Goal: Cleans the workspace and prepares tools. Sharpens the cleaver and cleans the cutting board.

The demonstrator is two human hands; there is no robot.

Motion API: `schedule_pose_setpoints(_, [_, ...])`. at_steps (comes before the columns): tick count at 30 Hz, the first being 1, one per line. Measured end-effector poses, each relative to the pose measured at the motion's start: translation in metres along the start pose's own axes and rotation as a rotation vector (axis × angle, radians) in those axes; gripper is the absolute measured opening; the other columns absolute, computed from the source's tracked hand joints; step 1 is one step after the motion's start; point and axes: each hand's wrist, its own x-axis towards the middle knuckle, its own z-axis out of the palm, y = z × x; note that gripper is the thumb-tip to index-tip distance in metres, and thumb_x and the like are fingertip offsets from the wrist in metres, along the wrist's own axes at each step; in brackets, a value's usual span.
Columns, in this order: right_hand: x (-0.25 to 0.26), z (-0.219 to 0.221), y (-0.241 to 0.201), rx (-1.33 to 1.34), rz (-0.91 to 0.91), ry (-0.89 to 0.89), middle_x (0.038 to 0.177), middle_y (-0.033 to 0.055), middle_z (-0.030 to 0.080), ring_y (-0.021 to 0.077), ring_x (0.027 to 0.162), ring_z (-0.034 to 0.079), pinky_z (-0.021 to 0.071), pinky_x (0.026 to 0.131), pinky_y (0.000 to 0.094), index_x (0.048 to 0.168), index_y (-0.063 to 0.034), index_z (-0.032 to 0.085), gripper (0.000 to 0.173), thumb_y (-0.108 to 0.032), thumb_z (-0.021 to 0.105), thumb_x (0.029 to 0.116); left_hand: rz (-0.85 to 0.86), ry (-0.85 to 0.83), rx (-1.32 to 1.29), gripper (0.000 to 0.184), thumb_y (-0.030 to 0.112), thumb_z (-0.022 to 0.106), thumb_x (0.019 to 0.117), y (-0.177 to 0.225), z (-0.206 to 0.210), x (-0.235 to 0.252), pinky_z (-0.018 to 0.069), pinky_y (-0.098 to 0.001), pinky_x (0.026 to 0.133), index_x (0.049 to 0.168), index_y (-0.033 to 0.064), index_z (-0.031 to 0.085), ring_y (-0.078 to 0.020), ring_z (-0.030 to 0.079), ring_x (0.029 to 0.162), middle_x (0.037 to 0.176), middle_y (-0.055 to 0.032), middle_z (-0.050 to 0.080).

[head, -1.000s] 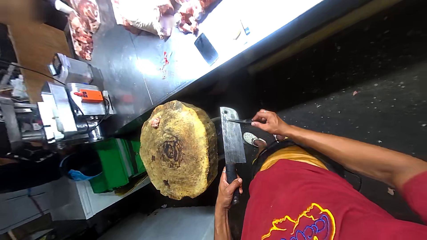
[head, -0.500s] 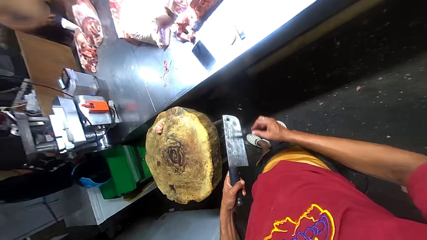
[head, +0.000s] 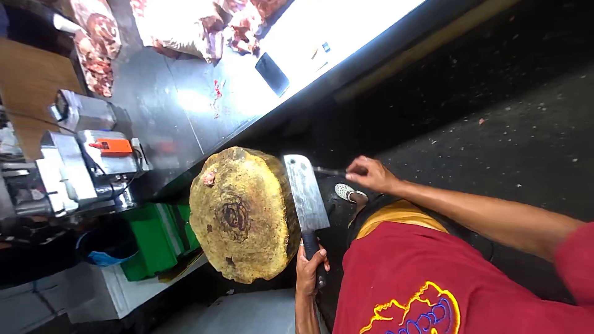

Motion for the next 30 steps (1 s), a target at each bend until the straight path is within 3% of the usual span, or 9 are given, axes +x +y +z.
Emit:
schedule_pose_setpoints(3, [-0.046,0.017,-0.015,-0.014,-0.201,-0.234,0.103,0.0077,0.068,0.0162,0.097,0.065,0.0559,0.086,0.0366,0.106,-0.0102,0.076,0.028,-0.036,0.069,0.0958,0.023,0.001,-0.049,0.058,0.007,0.069,0.0828,0.001,0.001,0.005,0.0561,-0.0264,0.048,0.132,-0.0007,0.039,-0.0133,0.061,0.052,0.075,-0.0074,0.061])
schedule_pose_setpoints(9, [0.011,0.015,0.004,-0.053,-0.124,-0.027,0.098,0.0085,0.069,0.0195,0.093,0.066,0.0564,0.085,0.0406,0.103,-0.0085,0.077,0.023,-0.029,0.073,0.0932,-0.017,-0.058,-0.03,0.063,0.007,0.072,0.0807,-0.001,-0.008,-0.001,0.0563,-0.0267,0.048,0.133,-0.0006,0.038,-0.0138,0.062,0.051,0.075,-0.0083,0.062])
schedule_pose_setpoints(14, [-0.023,0.017,-0.017,0.013,-0.169,-0.289,0.1,0.0111,0.068,0.0192,0.096,0.065,0.0541,0.088,0.0372,0.104,-0.0053,0.076,0.027,-0.03,0.07,0.0958,-0.019,-0.068,0.013,0.065,0.011,0.075,0.0807,-0.005,-0.01,-0.002,0.056,-0.0267,0.049,0.133,0.0,0.038,-0.0135,0.062,0.053,0.076,-0.0073,0.062])
schedule_pose_setpoints(18, [0.036,0.002,0.004,0.008,0.058,-0.035,0.104,0.0154,0.07,0.0274,0.099,0.068,0.0556,0.092,0.0495,0.107,-0.0044,0.074,0.027,-0.028,0.072,0.0953,-0.025,-0.081,0.07,0.068,0.013,0.078,0.0798,-0.003,-0.014,-0.013,0.056,-0.0276,0.048,0.133,-0.0011,0.038,-0.0147,0.062,0.052,0.076,-0.0088,0.062])
schedule_pose_setpoints(20, [0.063,-0.013,0.021,0.046,0.198,0.114,0.1,0.0158,0.071,0.0274,0.087,0.069,0.057,0.082,0.0512,0.109,-0.0055,0.073,0.027,-0.029,0.071,0.097,0.06,0.026,0.246,0.071,0.021,0.078,0.0807,0.002,-0.008,-0.023,0.0566,-0.0291,0.05,0.135,-0.0033,0.039,-0.0158,0.062,0.053,0.074,-0.0089,0.063])
schedule_pose_setpoints(22, [0.063,-0.028,0.018,0.167,0.304,0.236,0.092,0.013,0.068,0.0212,0.062,0.061,0.0547,0.057,0.0411,0.114,-0.0081,0.068,0.028,-0.033,0.065,0.1017,0.204,0.171,0.424,0.07,0.029,0.075,0.0827,0.003,-0.002,-0.031,0.0592,-0.0317,0.055,0.136,-0.0049,0.046,-0.0166,0.065,0.058,0.078,-0.0089,0.067])
schedule_pose_setpoints(23, [0.057,-0.035,0.014,0.229,0.352,0.264,0.092,0.0125,0.067,0.0199,0.058,0.059,0.0532,0.053,0.0389,0.117,-0.008,0.066,0.029,-0.033,0.063,0.1031,0.225,0.176,0.398,0.065,0.029,0.073,0.0841,-0.001,-0.002,-0.033,0.0593,-0.0312,0.058,0.134,-0.0039,0.048,-0.0156,0.066,0.061,0.079,-0.008,0.067])
schedule_pose_setpoints(27, [0.019,-0.043,0.02,0.359,0.44,0.328,0.09,0.0087,0.066,0.0145,0.056,0.058,0.0527,0.05,0.0312,0.121,-0.008,0.064,0.027,-0.029,0.061,0.1047,-0.085,-0.141,-0.067,0.034,0.018,0.072,0.087,-0.03,-0.001,0.007,0.0567,-0.0281,0.053,0.115,0.0051,0.059,-0.0128,0.064,0.056,0.069,-0.0036,0.063])
schedule_pose_setpoints(30, [0.0,-0.036,0.02,0.342,0.431,0.37,0.086,0.008,0.066,0.0136,0.054,0.058,0.052,0.049,0.0296,0.117,-0.0061,0.065,0.024,-0.026,0.063,0.1033,-0.143,0.022,0.036,0.03,0.008,0.066,0.0863,-0.034,0.021,0.039,0.0521,-0.0264,0.043,0.111,-0.0013,0.053,-0.0141,0.059,0.048,0.065,-0.0081,0.059])
